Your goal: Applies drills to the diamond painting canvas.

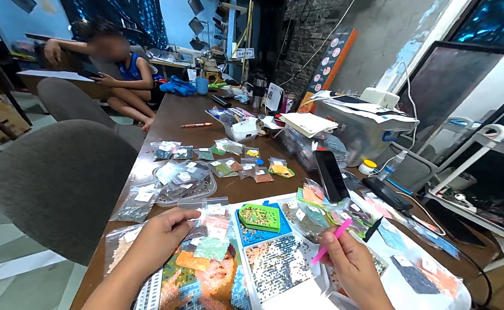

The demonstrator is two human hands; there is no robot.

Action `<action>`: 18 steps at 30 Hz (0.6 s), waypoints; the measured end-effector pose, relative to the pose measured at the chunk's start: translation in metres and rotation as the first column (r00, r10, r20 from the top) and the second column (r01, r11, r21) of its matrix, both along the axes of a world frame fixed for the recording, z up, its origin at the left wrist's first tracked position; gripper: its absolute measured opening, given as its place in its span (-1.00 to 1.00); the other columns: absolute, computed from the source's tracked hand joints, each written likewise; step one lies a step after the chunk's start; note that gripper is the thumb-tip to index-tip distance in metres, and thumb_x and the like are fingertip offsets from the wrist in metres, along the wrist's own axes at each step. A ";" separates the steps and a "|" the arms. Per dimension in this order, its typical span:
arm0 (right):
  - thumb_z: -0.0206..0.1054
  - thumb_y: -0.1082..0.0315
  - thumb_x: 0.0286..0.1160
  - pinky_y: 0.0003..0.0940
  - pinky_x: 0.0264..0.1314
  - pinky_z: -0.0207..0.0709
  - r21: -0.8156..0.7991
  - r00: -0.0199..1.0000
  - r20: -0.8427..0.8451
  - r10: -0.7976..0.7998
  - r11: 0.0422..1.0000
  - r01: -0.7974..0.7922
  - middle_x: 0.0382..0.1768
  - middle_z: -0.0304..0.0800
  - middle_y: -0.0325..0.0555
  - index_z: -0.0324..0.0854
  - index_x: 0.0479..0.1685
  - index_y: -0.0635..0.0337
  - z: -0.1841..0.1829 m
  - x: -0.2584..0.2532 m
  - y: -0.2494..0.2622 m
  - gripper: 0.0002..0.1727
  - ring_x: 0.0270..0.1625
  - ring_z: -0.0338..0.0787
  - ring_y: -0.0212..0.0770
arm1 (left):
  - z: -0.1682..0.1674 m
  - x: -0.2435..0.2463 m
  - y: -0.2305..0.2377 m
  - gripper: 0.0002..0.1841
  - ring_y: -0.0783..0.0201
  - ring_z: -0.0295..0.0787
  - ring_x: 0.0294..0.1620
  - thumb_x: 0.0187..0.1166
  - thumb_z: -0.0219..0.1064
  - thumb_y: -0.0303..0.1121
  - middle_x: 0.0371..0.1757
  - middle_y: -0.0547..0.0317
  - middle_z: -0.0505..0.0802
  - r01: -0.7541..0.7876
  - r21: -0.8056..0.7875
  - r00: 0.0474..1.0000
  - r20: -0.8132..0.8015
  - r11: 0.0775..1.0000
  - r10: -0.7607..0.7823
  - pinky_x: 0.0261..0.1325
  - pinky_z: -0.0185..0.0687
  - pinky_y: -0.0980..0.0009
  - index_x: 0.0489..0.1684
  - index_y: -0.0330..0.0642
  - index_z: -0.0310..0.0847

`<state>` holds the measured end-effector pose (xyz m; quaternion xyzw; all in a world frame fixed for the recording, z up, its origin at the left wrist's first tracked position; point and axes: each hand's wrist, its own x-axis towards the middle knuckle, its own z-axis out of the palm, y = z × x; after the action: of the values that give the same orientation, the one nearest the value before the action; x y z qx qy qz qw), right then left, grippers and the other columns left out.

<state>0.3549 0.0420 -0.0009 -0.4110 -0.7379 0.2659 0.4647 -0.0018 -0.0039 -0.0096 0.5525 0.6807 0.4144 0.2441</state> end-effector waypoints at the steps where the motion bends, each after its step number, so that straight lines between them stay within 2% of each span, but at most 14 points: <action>1: 0.04 0.07 0.82 -0.75 -0.48 0.54 0.010 1.000 0.002 0.001 1.000 -0.001 -0.52 0.65 -0.49 0.59 -0.25 0.12 0.000 0.000 0.000 -0.62 -0.53 0.61 -0.71 | 0.000 0.000 0.000 -0.76 0.37 0.73 -0.13 0.60 0.28 -0.58 0.02 0.19 0.85 -0.001 0.001 1.000 -0.003 1.000 0.001 -0.04 0.63 0.34 0.01 -0.13 0.85; 6: 0.02 0.06 0.84 -0.73 -0.47 0.53 0.041 1.000 0.025 0.013 0.999 -0.014 -0.52 0.65 -0.47 0.58 -0.22 0.15 -0.001 0.001 0.002 -0.60 -0.53 0.60 -0.70 | 0.001 0.000 -0.001 -0.76 0.36 0.70 -0.18 0.61 0.28 -0.56 -0.02 0.20 0.84 0.001 -0.004 1.000 -0.027 1.000 -0.001 -0.10 0.61 0.32 0.03 -0.11 0.85; 10: 0.04 0.06 0.84 -0.74 -0.46 0.54 0.032 0.999 0.034 0.021 0.999 -0.022 -0.53 0.64 -0.48 0.58 -0.23 0.13 -0.001 0.000 0.001 -0.61 -0.52 0.61 -0.70 | 0.002 0.001 0.000 -0.76 0.34 0.73 -0.11 0.61 0.29 -0.56 0.01 0.19 0.85 0.002 -0.004 1.000 -0.030 1.000 -0.002 -0.03 0.62 0.29 0.02 -0.11 0.85; 18: 0.03 0.08 0.84 -0.73 -0.45 0.55 0.028 0.999 0.011 0.038 0.999 -0.038 -0.52 0.65 -0.47 0.56 -0.23 0.12 -0.003 -0.001 0.002 -0.63 -0.51 0.63 -0.68 | 0.002 0.001 0.000 -0.76 0.36 0.72 -0.13 0.61 0.28 -0.57 0.01 0.20 0.84 -0.005 -0.012 1.000 -0.030 1.000 0.004 -0.04 0.62 0.31 0.02 -0.11 0.85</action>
<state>0.3541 0.0442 -0.0042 -0.3918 -0.7517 0.2620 0.4613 -0.0010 -0.0040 -0.0075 0.5556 0.6882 0.4023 0.2364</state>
